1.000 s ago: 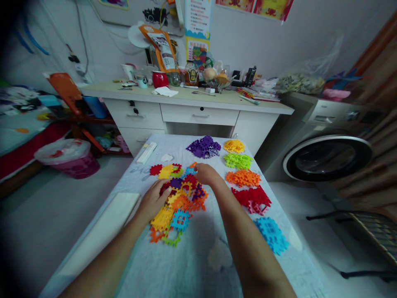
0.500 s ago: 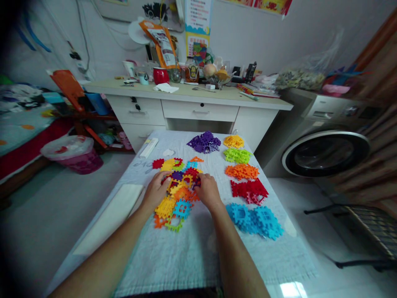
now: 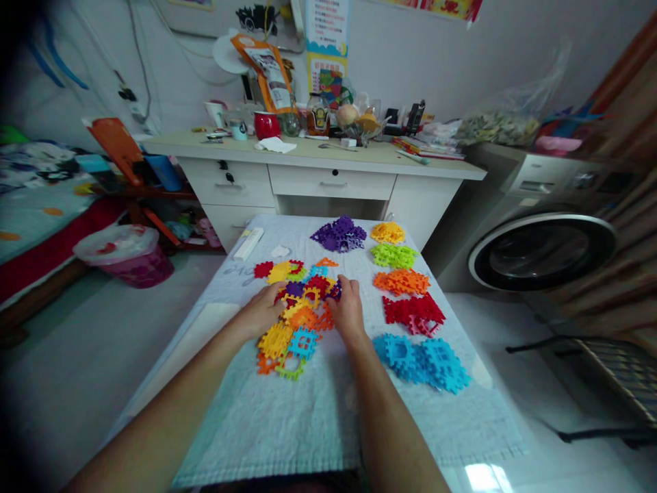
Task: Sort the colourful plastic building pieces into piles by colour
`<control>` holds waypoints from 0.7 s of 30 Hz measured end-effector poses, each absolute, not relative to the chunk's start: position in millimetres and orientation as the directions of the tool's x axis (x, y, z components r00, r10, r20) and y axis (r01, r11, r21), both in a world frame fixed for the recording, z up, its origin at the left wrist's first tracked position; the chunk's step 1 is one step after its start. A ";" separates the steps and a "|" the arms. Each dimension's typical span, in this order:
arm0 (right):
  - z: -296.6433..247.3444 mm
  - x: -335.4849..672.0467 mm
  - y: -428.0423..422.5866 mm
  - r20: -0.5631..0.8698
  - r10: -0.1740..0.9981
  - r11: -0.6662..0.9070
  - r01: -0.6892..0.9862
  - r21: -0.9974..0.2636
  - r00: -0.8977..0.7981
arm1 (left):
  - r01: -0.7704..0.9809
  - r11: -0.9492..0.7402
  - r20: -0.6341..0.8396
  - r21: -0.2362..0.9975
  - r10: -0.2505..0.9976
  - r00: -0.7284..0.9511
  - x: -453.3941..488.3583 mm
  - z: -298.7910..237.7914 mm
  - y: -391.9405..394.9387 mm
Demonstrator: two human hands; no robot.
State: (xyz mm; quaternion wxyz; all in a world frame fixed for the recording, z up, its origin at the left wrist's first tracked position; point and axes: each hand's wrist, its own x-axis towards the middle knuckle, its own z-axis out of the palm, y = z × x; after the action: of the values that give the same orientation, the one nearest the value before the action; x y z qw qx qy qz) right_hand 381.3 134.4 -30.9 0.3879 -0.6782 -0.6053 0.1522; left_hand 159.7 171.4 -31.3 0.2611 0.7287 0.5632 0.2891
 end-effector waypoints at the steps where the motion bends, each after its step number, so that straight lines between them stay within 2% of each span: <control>1: -31.6 381.6 134.7 0.270 0.936 0.041 0.690 -0.723 0.226 | 0.682 -0.232 0.110 0.694 0.970 0.218 158.6 -25.3 168.9; 6: -34.7 386.7 137.2 0.309 0.908 0.067 0.628 -0.775 0.283 | 0.793 -0.299 -0.095 0.530 0.909 0.406 151.4 1.4 155.4; 10: -30.0 391.5 141.1 0.271 0.886 0.064 0.479 -0.875 0.376 | 0.795 -0.350 -0.159 0.496 0.863 0.479 153.1 4.4 143.7; 13: -15.8 392.1 146.3 0.174 0.904 0.075 0.256 -0.964 0.390 | 0.772 -0.361 -0.094 0.523 0.876 0.474 160.4 -4.9 139.0; 16: 3.3 391.3 157.9 0.161 0.910 0.134 0.097 -0.986 0.382 | 0.716 -0.415 0.065 0.562 0.884 0.462 167.5 -18.2 138.4; 18: 13.2 393.2 172.0 0.179 0.908 0.163 0.075 -0.984 0.380 | 0.689 -0.434 0.161 0.581 0.891 0.425 170.0 -26.8 138.5; 21: 18.1 403.3 203.3 0.192 0.896 0.152 0.131 -0.980 0.401 | 0.654 -0.446 0.245 0.612 0.892 0.379 169.7 -36.8 138.2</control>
State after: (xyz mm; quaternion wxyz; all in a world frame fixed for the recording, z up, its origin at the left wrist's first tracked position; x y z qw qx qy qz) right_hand 403.3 203.3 18.1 0.6116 -0.5712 -0.4492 0.3127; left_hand 169.7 138.2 -36.8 0.2129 0.8027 0.4815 0.2803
